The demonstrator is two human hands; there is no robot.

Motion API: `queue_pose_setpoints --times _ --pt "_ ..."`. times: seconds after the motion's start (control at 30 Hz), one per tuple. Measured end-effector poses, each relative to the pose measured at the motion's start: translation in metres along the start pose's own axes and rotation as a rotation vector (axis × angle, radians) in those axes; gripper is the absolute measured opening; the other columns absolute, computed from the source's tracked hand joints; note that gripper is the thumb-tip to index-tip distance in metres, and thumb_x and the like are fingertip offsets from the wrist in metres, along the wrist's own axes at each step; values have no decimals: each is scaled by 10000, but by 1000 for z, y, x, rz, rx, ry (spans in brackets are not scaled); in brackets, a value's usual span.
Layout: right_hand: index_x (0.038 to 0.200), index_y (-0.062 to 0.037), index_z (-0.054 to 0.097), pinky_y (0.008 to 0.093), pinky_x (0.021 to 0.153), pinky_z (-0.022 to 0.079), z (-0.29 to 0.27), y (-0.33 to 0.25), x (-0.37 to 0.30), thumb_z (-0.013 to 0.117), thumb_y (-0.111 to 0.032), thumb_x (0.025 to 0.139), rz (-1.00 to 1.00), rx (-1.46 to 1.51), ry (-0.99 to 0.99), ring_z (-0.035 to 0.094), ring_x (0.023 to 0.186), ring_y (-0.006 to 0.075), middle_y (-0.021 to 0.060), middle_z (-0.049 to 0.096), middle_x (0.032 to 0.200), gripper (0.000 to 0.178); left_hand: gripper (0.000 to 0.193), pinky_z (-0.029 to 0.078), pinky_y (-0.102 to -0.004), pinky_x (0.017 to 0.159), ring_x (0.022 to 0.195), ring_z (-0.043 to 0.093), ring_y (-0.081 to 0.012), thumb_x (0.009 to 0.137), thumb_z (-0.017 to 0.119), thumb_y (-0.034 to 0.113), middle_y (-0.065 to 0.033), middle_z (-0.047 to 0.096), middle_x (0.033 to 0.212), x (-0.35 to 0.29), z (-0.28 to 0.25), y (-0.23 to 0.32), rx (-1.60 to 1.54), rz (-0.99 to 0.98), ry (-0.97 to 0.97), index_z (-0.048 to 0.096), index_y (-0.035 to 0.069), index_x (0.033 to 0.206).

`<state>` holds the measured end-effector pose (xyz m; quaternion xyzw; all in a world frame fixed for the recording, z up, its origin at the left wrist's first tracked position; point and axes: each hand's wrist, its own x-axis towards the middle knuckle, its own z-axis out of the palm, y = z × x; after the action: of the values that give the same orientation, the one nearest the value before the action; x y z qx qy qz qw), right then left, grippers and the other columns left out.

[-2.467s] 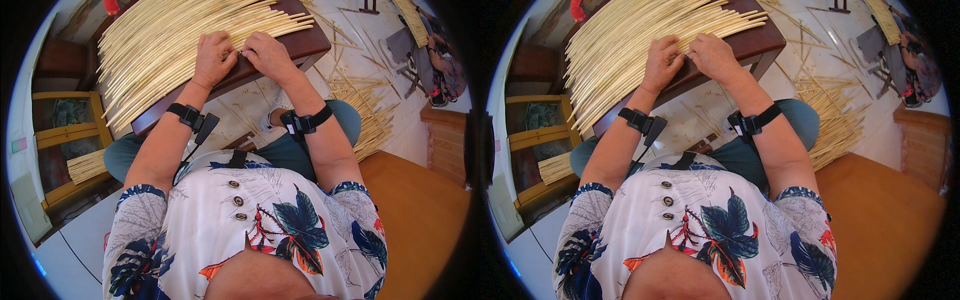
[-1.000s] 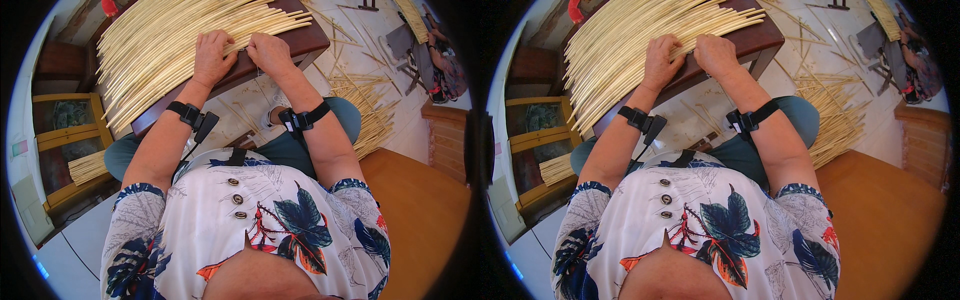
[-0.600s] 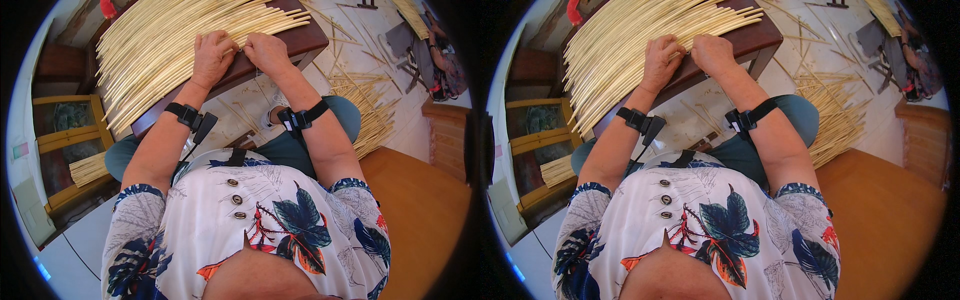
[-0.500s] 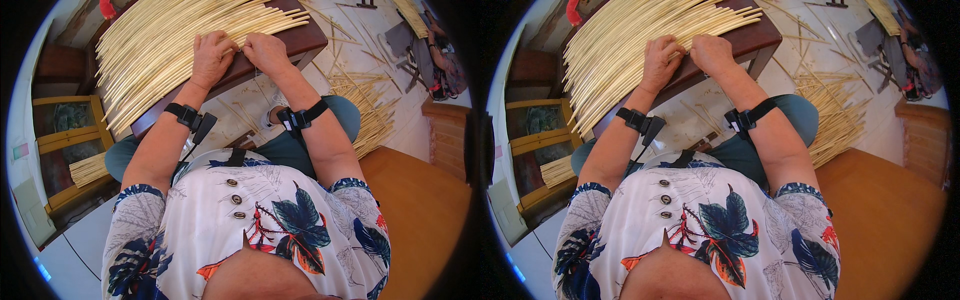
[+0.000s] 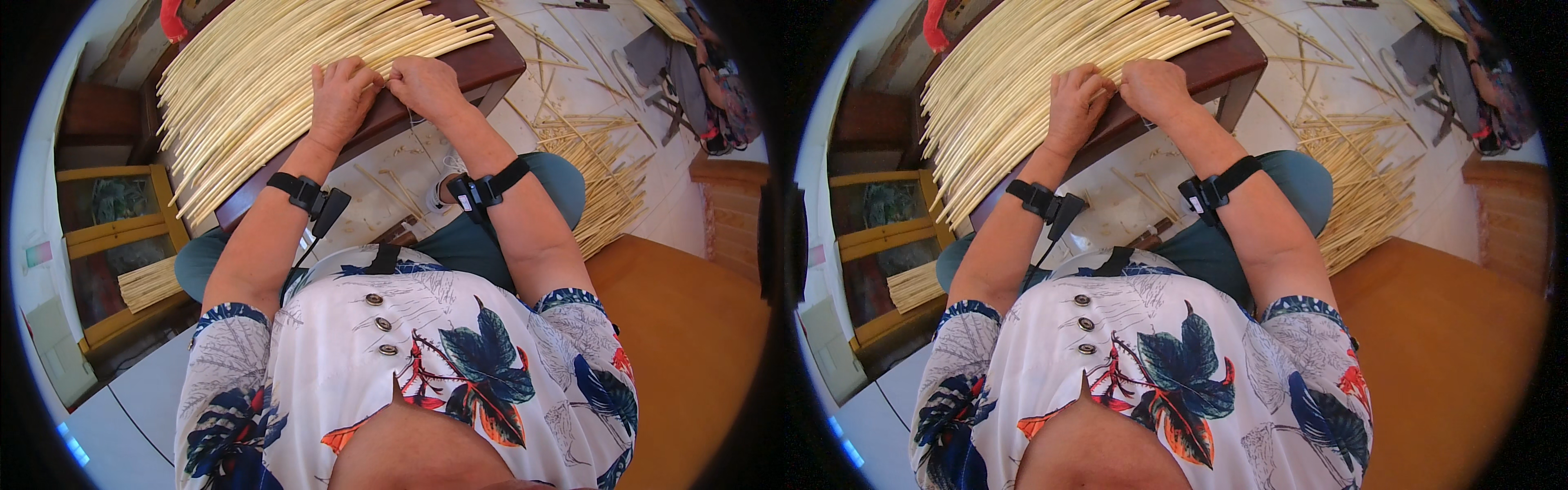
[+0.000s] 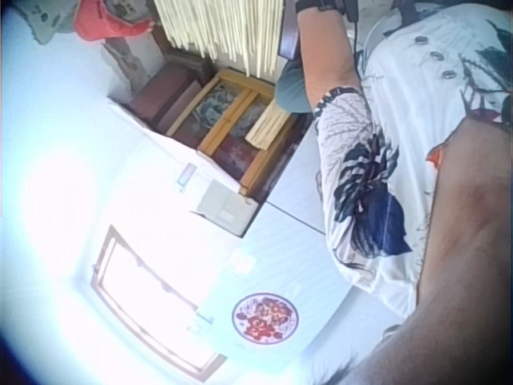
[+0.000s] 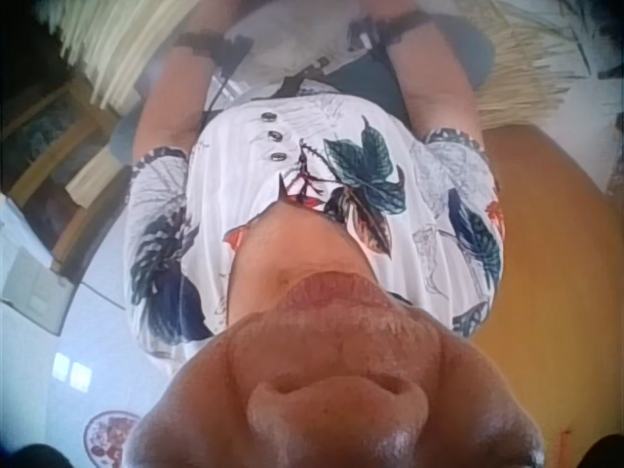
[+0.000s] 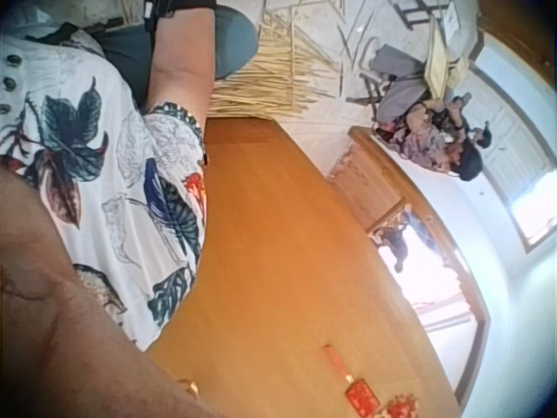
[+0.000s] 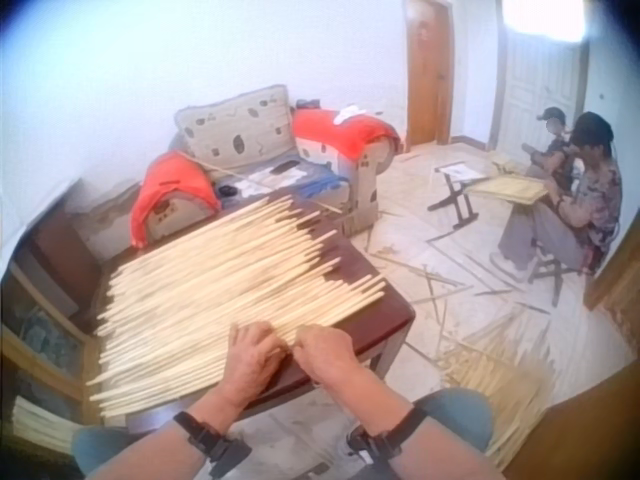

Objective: The person arranges several thin wood strips on a table, aligning and threading them with string by hand. Later, the person uses scissors to trim the edges of the strips and continues feeding a continuous thread through the wood grid.

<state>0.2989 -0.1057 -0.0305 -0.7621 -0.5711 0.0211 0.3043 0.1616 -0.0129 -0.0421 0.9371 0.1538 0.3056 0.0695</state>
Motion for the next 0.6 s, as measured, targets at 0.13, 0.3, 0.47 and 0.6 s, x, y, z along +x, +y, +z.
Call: queue_pose_setpoints --times 0.13,0.3,0.47,0.6 --pt "715 -47 641 430 649 493 -2 0 0 564 -189 726 9 15 -41 621 735 334 152 636 749 162 150 312 -422 851 924 492 -247 729 655 130 -23 525 1000 1 2 4 108 11 -5 587 161 859" --pt "717 -46 644 431 653 492 -2 1 1 563 -186 728 9 21 -46 623 735 334 159 637 751 162 96 270 -644 899 950 491 -236 797 602 188 -1 500 960 1 6 3 137 -9 -49 549 157 871" --pt "729 -36 642 430 663 493 -2 0 1 552 -169 733 0 12 -50 626 750 335 172 639 762 160 95 250 -640 921 973 476 -251 808 580 156 -20 489 998 -1 7 1 117 -28 -44 536 119 884" --pt "733 -35 641 431 666 493 -2 1 1 552 -161 732 8 13 -53 625 748 338 173 638 756 154 110 226 -626 949 995 472 -259 802 585 157 -24 493 1029 -2 3 3 36 -48 -35 538 118 894"
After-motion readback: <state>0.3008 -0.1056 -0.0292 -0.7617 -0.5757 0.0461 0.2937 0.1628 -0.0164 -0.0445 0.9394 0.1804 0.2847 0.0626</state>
